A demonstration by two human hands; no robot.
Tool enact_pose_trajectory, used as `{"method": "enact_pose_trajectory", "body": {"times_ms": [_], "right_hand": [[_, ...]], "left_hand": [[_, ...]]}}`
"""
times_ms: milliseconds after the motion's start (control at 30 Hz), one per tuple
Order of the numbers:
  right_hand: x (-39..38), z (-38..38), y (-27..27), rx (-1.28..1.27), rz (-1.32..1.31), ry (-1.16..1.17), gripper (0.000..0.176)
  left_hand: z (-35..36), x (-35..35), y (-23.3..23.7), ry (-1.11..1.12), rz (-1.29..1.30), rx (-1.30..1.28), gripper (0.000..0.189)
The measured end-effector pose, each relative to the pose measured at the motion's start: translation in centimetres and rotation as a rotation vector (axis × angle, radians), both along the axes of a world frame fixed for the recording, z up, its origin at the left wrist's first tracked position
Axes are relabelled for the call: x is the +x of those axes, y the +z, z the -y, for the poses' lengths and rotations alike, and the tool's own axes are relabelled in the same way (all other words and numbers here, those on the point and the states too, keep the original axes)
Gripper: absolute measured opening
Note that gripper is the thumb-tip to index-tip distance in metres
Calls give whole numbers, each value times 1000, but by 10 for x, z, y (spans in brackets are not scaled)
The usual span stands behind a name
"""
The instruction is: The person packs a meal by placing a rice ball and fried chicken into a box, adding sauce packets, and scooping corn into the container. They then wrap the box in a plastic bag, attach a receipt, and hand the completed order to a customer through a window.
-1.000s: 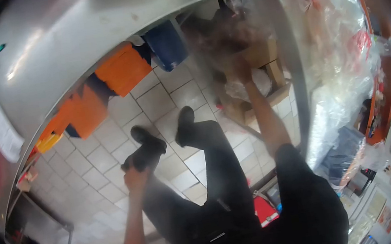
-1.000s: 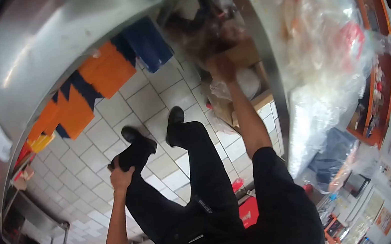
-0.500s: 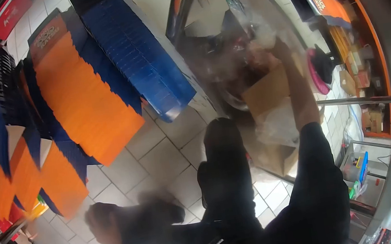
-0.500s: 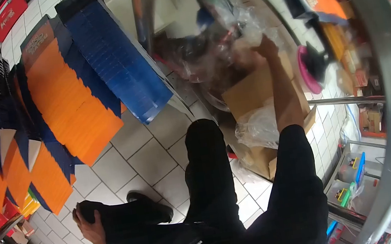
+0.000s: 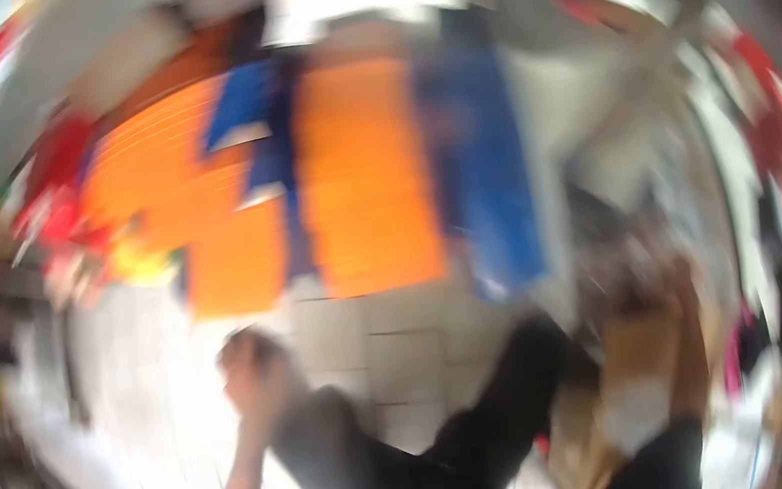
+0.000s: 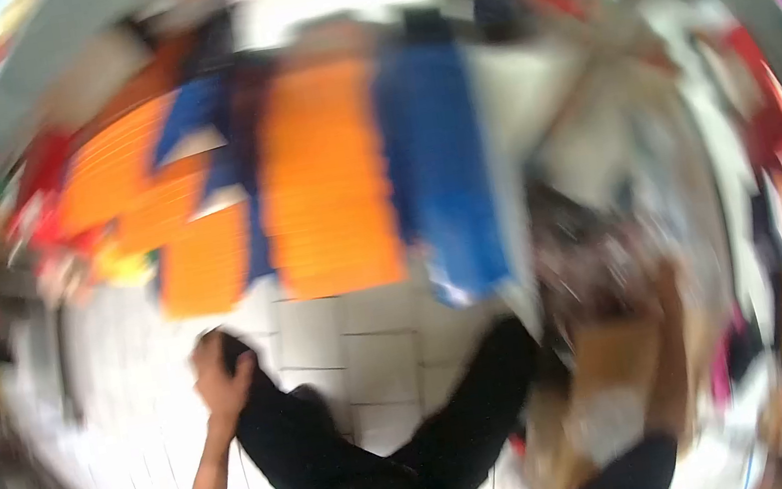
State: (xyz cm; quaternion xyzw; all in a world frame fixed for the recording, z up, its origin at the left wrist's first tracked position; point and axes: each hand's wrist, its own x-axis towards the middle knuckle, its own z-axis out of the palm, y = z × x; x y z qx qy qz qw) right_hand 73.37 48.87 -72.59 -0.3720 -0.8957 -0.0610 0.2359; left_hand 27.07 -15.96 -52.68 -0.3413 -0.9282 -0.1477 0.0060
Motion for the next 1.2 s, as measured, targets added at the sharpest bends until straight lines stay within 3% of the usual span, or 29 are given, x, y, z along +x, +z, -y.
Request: {"method": "enact_pose_trajectory", "body": {"times_ms": [33, 67, 133, 200, 267, 467, 833, 900, 1200], "right_hand": [[-153, -40, -15, 4, -87, 176, 54], [-290, -18, 14, 8, -173, 345, 54], [-513, 36, 59, 22, -317, 625, 54], [-626, 108, 109, 36, -413, 805, 53], [-685, 159, 145, 50, -459, 906, 53], [-750, 167, 176, 124, -475, 978, 53], [-745, 171, 206, 197, -456, 948, 52], [-745, 170, 215, 211, -456, 939, 52], [-754, 173, 277, 295, -460, 927, 51]], "left_hand": [[-9, 9, 25, 44, 155, 25, 57], [-8, 5, 16, 124, 60, -137, 54], [3, 7, 11, 36, -101, 9, 57], [2, 12, 9, 106, -117, -102, 59], [0, 16, 12, 136, -84, -163, 62], [-10, 9, 4, 141, -60, -246, 62], [-3, 13, 5, 145, -36, -150, 63], [-3, 12, 2, 145, -61, -246, 65], [-9, 13, 2, 155, -63, -230, 65]]}}
